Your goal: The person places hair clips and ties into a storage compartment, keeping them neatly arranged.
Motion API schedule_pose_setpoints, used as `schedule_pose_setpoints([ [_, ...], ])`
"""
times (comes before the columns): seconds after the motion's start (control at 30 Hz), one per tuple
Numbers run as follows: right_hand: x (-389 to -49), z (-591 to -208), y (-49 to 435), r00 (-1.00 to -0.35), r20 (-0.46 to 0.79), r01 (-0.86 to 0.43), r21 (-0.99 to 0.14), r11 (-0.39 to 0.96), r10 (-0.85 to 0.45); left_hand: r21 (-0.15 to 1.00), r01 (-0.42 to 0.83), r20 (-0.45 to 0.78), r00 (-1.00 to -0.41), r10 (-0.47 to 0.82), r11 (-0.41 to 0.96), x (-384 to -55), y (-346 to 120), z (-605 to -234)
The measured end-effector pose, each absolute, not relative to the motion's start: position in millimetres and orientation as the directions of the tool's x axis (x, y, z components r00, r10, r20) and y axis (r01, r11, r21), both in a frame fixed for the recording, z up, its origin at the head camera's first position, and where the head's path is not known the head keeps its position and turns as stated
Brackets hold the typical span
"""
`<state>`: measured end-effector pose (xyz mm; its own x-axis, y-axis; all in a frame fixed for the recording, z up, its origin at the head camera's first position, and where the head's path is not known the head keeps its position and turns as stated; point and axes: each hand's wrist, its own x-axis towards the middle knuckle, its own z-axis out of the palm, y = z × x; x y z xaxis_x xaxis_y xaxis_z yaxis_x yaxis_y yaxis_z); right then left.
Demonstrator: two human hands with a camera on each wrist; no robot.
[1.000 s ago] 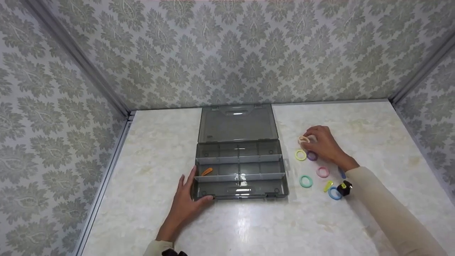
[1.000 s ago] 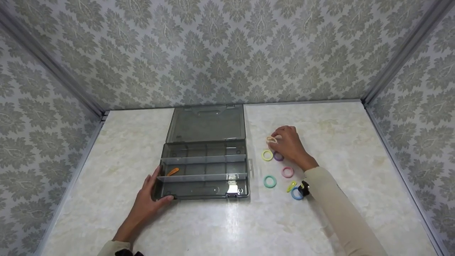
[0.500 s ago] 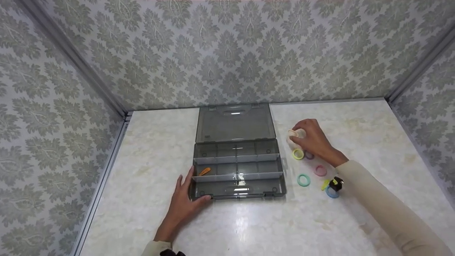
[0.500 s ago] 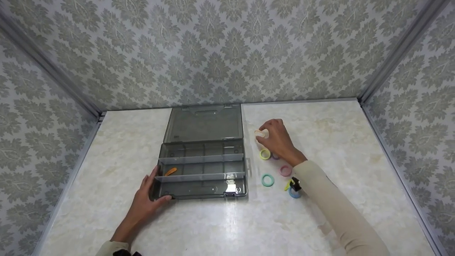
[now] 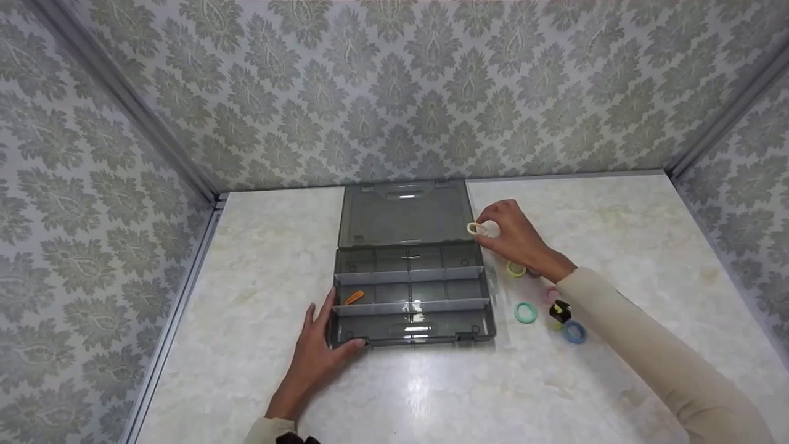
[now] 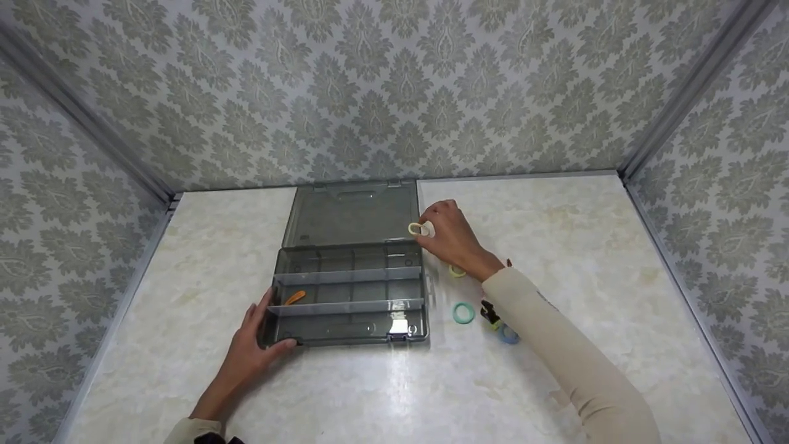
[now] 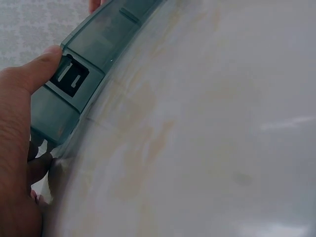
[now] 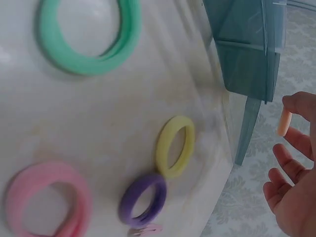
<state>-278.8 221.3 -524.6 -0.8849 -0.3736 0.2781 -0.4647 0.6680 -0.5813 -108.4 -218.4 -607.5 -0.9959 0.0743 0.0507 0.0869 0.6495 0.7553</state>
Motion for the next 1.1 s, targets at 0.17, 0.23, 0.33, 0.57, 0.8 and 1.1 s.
schedule_pose_setpoints([
  [0.17, -283.0, -520.8, 202.8, -0.848, 0.306, -0.529, -0.537, 0.657, -0.433, 0.768, 0.1, 0.063, -0.995, 0.081, 0.632, -109.4, -218.8, -609.3],
  [0.23, -284.2, -519.8, 195.3, -0.833, 0.319, -0.552, -0.524, 0.649, -0.452, 0.773, 0.098, 0.059, -0.995, 0.083, 0.626, -109.6, -218.4, -610.0],
  [0.33, -285.9, -519.2, 183.6, -0.821, 0.325, -0.569, -0.515, 0.641, -0.469, 0.774, 0.095, 0.05, -0.995, 0.089, 0.626, -110.1, -218.0, -610.7],
  [0.57, -288.9, -517.4, 152.8, -0.806, 0.302, -0.587, -0.523, 0.618, -0.51, 0.763, 0.08, 0.037, -0.996, 0.081, 0.641, -109.3, -219.9, -608.9],
  [0.8, -290.5, -514.5, 122.0, -0.772, 0.286, -0.626, -0.497, 0.601, -0.568, 0.749, 0.079, 0.046, -0.997, 0.068, 0.658, -108.3, -218.1, -608.1],
  [1.1, -291.3, -513.6, 89.8, -0.727, 0.29, -0.67, -0.496, 0.552, -0.622, 0.755, 0.065, 0.038, -0.998, 0.056, 0.652, -107.1, -218.2, -607.4],
])
